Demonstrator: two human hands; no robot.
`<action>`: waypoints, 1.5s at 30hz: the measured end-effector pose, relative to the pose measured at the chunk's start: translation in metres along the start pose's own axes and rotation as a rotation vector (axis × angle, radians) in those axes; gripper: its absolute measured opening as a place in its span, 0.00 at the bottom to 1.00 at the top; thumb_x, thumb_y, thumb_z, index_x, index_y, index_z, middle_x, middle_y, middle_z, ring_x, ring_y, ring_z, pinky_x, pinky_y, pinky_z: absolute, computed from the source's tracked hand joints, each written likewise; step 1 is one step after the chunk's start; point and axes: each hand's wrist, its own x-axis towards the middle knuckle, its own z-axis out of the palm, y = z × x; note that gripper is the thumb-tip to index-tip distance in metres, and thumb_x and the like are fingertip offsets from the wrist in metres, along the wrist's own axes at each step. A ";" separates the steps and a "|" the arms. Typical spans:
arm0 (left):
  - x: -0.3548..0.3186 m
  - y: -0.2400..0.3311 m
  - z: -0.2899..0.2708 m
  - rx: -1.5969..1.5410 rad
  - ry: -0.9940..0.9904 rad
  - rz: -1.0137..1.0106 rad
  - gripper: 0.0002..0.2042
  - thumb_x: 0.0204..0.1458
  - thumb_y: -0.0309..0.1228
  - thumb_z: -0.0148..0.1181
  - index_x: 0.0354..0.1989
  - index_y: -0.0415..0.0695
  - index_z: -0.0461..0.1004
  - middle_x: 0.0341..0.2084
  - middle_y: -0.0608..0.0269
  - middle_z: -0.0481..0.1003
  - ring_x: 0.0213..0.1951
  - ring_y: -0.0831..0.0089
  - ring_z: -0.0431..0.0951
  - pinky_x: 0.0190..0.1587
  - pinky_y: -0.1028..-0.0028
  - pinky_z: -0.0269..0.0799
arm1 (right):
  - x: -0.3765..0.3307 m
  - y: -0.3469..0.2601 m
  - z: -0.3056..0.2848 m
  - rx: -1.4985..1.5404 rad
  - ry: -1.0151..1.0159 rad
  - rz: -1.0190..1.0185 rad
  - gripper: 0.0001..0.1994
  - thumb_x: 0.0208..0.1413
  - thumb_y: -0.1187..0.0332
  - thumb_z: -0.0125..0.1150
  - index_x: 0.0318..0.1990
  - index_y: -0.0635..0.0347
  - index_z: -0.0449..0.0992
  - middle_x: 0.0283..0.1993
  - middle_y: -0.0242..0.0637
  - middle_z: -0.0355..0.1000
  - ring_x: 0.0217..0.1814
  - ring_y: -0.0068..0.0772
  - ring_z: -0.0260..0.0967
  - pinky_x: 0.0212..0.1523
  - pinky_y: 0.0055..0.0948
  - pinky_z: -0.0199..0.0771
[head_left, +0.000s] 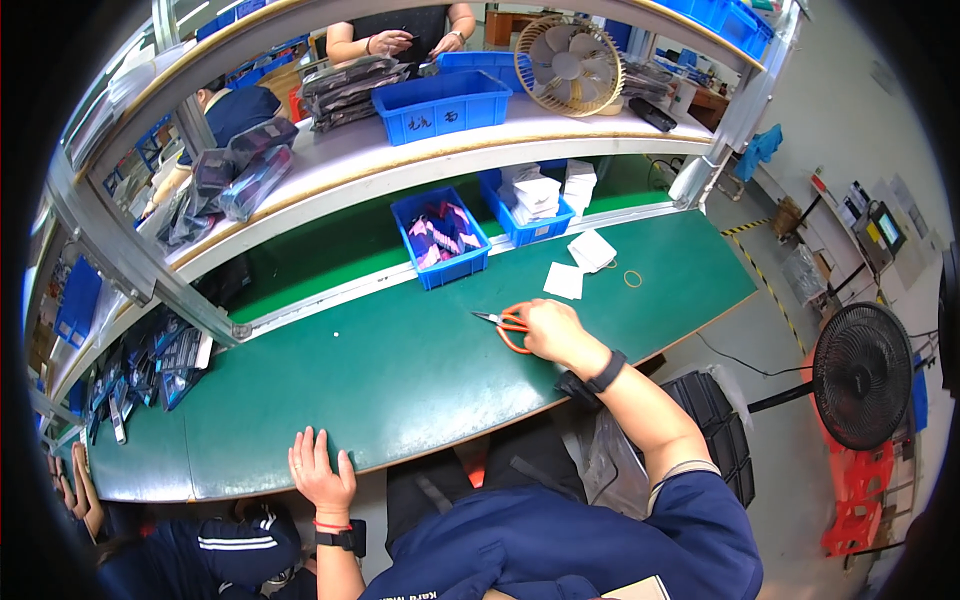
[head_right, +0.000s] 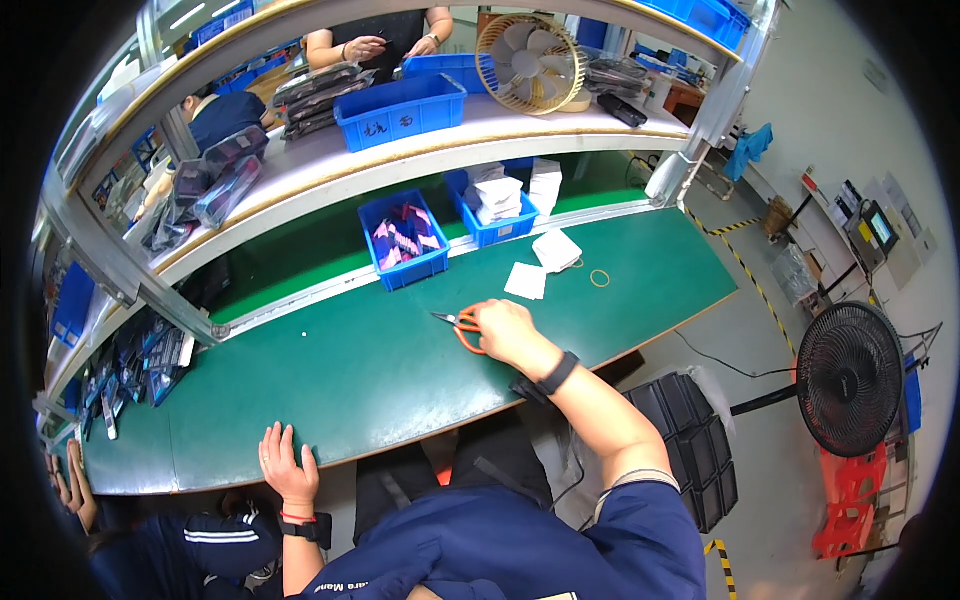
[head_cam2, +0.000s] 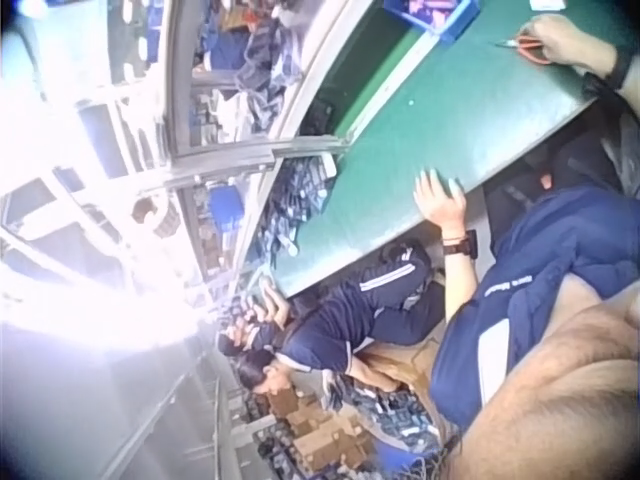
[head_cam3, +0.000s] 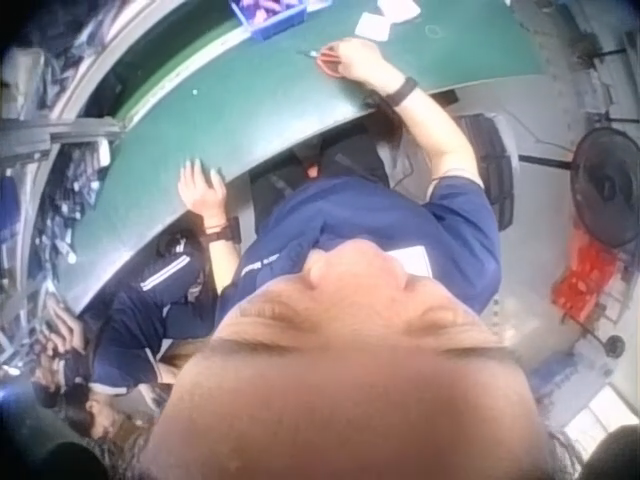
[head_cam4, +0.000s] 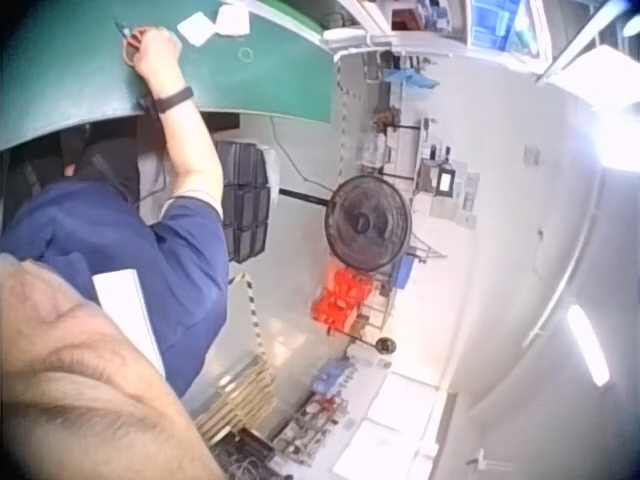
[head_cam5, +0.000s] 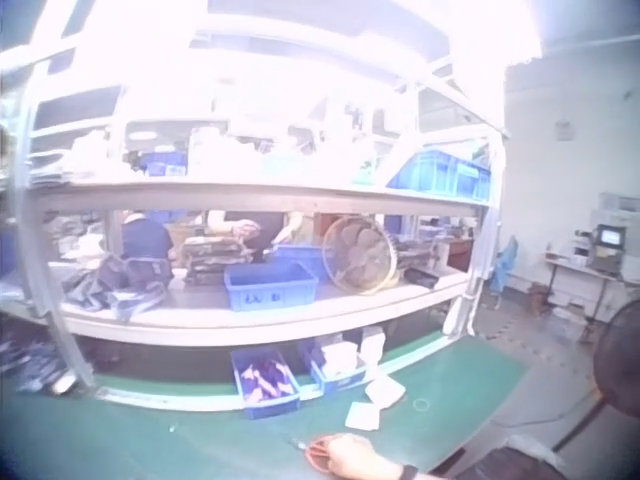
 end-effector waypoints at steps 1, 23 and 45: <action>0.001 0.000 0.000 0.001 -0.007 -0.007 0.21 0.44 0.37 0.53 0.46 0.40 0.72 0.50 0.50 0.68 0.55 0.51 0.65 0.58 0.53 0.55 | -0.008 0.006 -0.011 0.001 0.049 -0.012 0.07 0.37 0.75 0.56 0.29 0.62 0.74 0.35 0.46 0.74 0.39 0.46 0.72 0.39 0.38 0.73; 0.000 0.004 0.000 -0.030 -0.056 -0.041 0.21 0.44 0.37 0.53 0.46 0.38 0.70 0.50 0.48 0.67 0.56 0.50 0.63 0.59 0.52 0.52 | 0.075 0.218 -0.074 0.004 0.152 0.714 0.15 0.43 0.69 0.62 0.42 0.57 0.78 0.43 0.48 0.74 0.48 0.45 0.71 0.50 0.36 0.69; -0.006 0.002 0.002 -0.012 -0.037 -0.032 0.20 0.41 0.35 0.51 0.43 0.37 0.71 0.49 0.46 0.67 0.55 0.49 0.63 0.57 0.50 0.52 | 0.062 0.212 -0.073 -0.268 -0.066 0.597 0.15 0.37 0.66 0.65 0.35 0.63 0.79 0.40 0.48 0.74 0.45 0.45 0.73 0.46 0.36 0.74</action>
